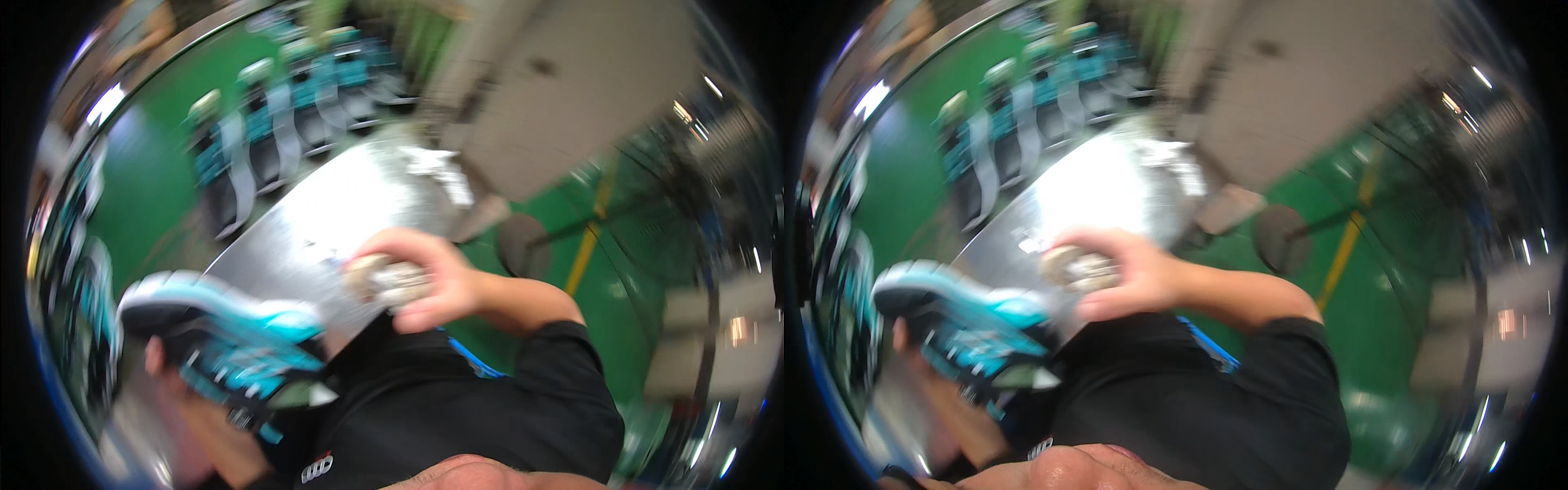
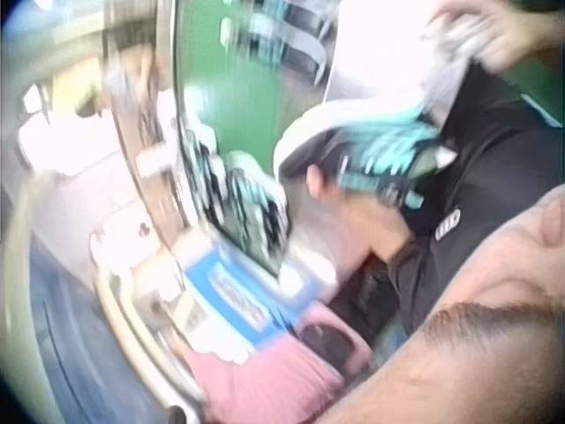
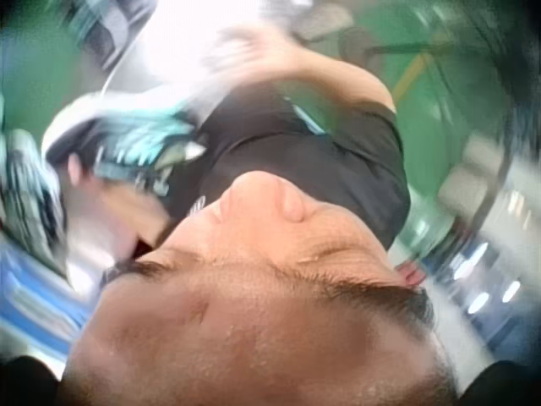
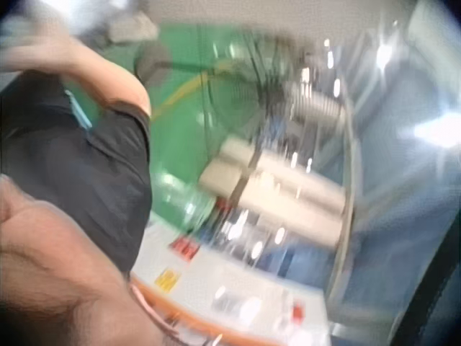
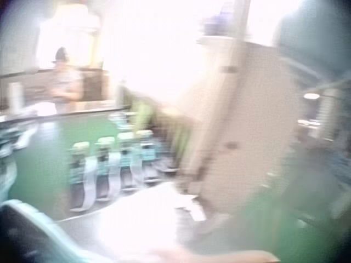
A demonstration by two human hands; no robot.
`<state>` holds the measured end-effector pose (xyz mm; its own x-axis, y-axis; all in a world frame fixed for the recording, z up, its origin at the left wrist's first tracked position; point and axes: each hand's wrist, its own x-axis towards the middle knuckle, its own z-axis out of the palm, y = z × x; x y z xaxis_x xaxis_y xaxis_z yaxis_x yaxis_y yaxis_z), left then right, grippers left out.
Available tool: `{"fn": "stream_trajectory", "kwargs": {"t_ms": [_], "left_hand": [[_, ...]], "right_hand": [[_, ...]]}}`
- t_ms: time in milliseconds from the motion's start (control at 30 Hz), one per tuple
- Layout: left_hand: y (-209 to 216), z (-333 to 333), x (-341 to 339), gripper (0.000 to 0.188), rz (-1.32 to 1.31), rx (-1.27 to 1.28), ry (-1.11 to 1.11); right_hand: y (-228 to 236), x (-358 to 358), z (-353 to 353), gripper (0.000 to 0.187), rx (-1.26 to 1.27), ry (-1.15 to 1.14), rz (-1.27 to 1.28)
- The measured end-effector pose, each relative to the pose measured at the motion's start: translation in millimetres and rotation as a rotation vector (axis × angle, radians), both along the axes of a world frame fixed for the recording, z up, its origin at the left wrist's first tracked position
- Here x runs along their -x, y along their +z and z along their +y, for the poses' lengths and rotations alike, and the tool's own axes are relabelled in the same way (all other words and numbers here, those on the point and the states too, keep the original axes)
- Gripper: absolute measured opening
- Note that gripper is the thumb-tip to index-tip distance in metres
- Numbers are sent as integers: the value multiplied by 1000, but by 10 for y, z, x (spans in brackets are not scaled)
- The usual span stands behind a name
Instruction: The person repeatedly takes shoes from a conveyor line, applies adhesive along the edges using a syringe, and places the shoes back onto the conveyor.
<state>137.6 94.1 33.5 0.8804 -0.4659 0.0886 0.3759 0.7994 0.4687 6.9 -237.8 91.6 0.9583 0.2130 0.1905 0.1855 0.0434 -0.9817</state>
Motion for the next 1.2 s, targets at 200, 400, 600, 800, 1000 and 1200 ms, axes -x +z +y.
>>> {"fn": "stream_trajectory", "kwargs": {"t_ms": [200,400,600,800,1000,1200], "left_hand": [[158,-242,101,73,-256,-338,146],[146,-199,218,72,-375,-358,163],[61,-214,196,70,-516,-263,152],[95,-173,160,71,-602,-331,144],[149,-158,198,71,-590,-328,133],[117,-158,196,71,-549,-299,124]], "right_hand": [[182,-175,203,82,-502,241,-72],[409,-390,565,65,-553,448,-3],[413,-575,800,76,-569,517,-112],[462,-591,881,78,-554,550,-104],[508,-512,854,77,-491,459,35],[552,-520,831,76,-460,485,50]]}}
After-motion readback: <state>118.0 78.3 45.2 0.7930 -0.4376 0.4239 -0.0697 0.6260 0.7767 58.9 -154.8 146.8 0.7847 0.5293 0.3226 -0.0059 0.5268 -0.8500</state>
